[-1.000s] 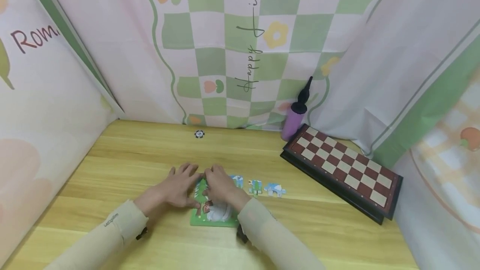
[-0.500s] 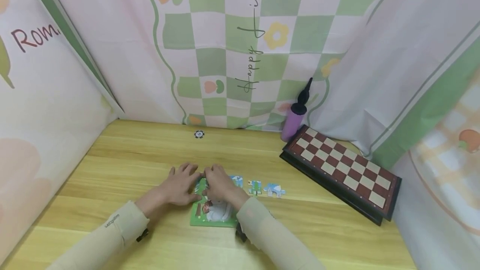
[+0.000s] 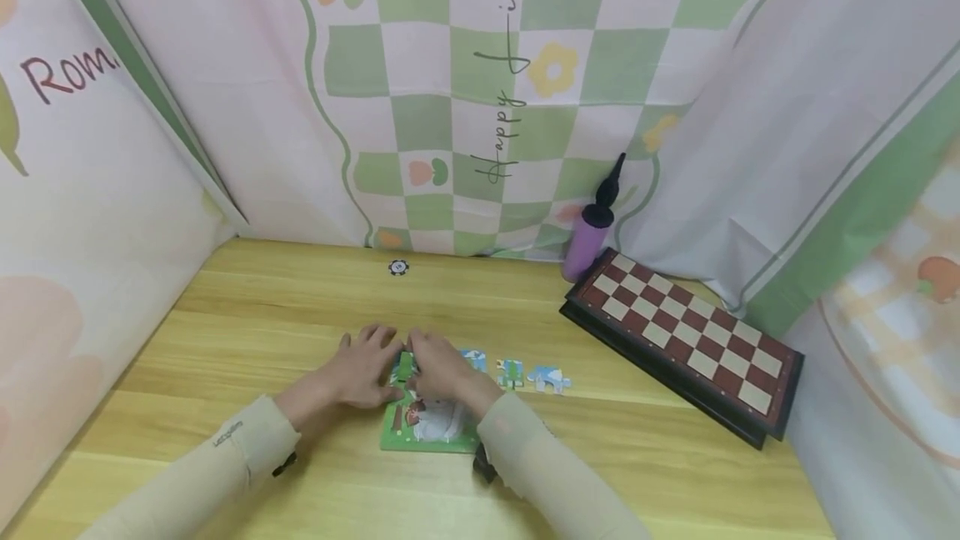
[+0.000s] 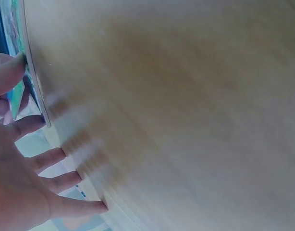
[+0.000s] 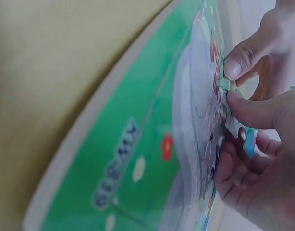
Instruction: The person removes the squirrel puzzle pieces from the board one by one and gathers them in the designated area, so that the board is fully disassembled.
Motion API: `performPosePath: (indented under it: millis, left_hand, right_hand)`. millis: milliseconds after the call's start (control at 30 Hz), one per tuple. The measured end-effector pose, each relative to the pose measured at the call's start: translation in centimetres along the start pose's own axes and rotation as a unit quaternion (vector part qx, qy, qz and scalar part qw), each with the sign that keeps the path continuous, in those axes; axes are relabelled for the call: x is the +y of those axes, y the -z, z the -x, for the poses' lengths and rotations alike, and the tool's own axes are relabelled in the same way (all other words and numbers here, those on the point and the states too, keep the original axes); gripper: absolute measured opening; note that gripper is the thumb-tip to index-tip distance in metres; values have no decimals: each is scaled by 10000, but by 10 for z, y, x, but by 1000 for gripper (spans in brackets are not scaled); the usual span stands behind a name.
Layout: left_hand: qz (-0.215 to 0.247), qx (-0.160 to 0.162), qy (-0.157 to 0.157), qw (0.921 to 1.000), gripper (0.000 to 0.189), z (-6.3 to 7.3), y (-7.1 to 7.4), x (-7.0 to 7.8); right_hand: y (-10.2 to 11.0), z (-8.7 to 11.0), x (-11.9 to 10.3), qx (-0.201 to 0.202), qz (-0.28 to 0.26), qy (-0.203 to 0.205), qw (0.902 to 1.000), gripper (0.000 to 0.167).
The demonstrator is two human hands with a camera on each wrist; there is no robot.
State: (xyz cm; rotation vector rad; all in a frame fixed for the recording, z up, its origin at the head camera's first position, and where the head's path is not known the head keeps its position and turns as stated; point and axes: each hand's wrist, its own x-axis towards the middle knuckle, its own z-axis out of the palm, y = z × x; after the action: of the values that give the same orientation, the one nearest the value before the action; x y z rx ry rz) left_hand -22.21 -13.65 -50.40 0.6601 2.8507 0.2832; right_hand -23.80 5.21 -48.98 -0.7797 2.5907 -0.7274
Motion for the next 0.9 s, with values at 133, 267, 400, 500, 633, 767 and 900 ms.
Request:
performPosePath:
  millis: [133, 267, 400, 500, 633, 767, 900]
  left_hand:
    - [-81, -27, 39, 10000, 73, 0, 2, 1]
    - [-61, -56, 25, 10000, 72, 0, 3, 2]
    - [32, -119, 55, 9999, 70, 1, 3, 2]
    - [156, -155, 129, 9997, 67, 2, 3, 1]
    - [299, -172, 147, 9993, 63, 2, 5, 0]
    - [286, -249, 96, 9992, 62, 0, 7, 3]
    - [267, -286, 73, 9992, 62, -1, 8, 6]
  right_hand:
    - [4, 3, 1, 13, -170, 162, 9997, 32]
    - [8, 7, 2, 84, -350, 341, 9988, 27]
    - [14, 14, 3, 247, -408, 545, 9974, 21]
    - [23, 22, 10, 395, -400, 626, 9965, 20]
    - [44, 37, 28, 710, -438, 528, 9951, 21]
    - [66, 58, 53, 1092, -414, 293, 9927, 23]
    - [84, 82, 81, 1404, -348, 192, 9893, 21]
